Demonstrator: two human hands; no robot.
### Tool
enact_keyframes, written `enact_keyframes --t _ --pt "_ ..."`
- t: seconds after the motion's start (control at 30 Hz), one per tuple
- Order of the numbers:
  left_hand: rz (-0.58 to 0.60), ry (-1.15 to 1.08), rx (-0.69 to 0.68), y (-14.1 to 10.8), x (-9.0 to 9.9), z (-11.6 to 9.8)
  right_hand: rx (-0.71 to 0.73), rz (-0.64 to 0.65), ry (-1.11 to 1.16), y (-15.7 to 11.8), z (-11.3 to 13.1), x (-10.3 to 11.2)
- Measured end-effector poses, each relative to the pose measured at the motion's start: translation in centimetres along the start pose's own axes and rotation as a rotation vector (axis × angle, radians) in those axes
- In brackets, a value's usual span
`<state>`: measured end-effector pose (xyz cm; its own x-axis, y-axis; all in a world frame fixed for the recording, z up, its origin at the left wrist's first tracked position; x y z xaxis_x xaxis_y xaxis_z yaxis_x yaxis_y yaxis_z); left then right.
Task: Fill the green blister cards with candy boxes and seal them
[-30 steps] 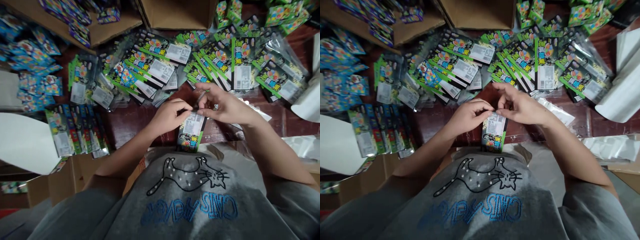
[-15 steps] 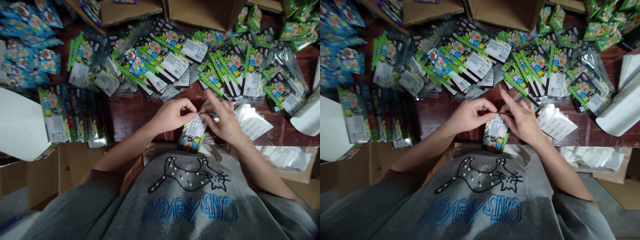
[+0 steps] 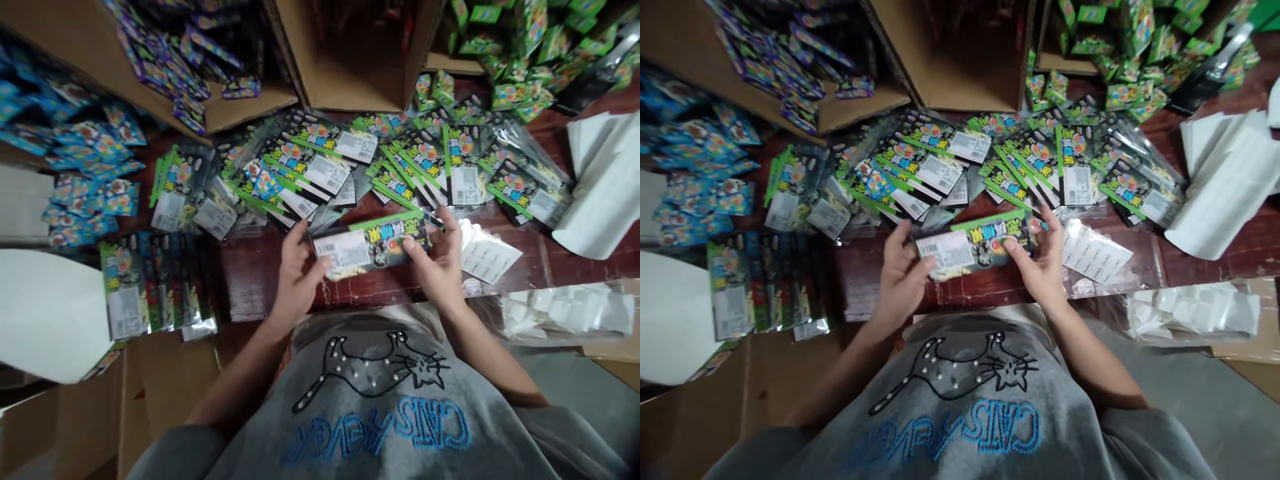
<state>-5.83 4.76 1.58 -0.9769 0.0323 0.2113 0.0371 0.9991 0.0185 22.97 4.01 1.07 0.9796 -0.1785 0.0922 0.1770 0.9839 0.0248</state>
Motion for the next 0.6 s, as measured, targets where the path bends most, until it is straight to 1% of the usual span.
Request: enact_keyframes --t 0.03,0.07,0.1,0.17,0.2,0.23,0.27,0.33,0.37,0.4,0.5,0.57,0.6 --pt "0.057 0.023 0.007 -1.0 -0.6 0.1 0.007 -0.016 -0.008 0.3 0.1 -0.2" --pt "0.106 0.046 0.008 -1.6 -1.2 0.0 0.019 0.017 -0.011 0.7 0.3 -0.4" --pt "0.144 0.06 0.005 -1.9 -1.7 -0.3 0.037 0.09 -0.006 1.1 0.5 -0.8" --pt "0.186 0.041 -0.012 -1.3 -2.7 -0.8 0.092 0.277 0.011 1.6 1.1 -1.8" --pt "0.2 0.008 -0.031 -0.7 -3.3 -1.1 0.125 0.343 0.012 1.8 1.3 -2.2" --pt "0.216 -0.029 -0.056 0.1 -3.9 -1.3 0.162 0.363 0.007 1.9 1.5 -2.4" --pt "0.23 -0.058 -0.085 0.8 -4.4 -1.4 0.2 0.337 -0.006 2.0 1.6 -2.5" --pt "0.258 -0.09 -0.132 1.8 -5.4 -1.3 0.262 0.223 -0.024 2.0 1.6 -2.4" --pt "0.268 -0.101 -0.141 2.0 -5.7 -1.2 0.281 0.179 -0.02 1.8 1.5 -2.3" --pt "0.278 -0.108 -0.142 2.1 -5.8 -1.0 0.292 0.161 -0.01 1.6 1.5 -2.3" --pt "0.353 -0.11 -0.126 2.1 -5.9 -1.0 0.287 0.208 0.037 1.2 1.6 -2.3" --pt "0.411 -0.094 -0.111 2.6 -5.7 -1.4 0.243 0.244 0.05 1.5 2.0 -2.4" --pt "0.419 -0.08 -0.102 3.2 -5.6 -1.8 0.206 0.26 0.048 1.8 2.2 -2.4"
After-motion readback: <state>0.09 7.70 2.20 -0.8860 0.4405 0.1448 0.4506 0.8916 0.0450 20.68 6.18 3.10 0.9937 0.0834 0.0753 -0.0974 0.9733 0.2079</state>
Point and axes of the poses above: each hand's wrist, its own y-axis towards the middle knuckle, its own x-axis out of the back of the hand, z = x × y, the point moved 5 cm from there along y, towards the middle knuckle, and after that the axes turned 2 degrees about y, right-handed, at the moved point
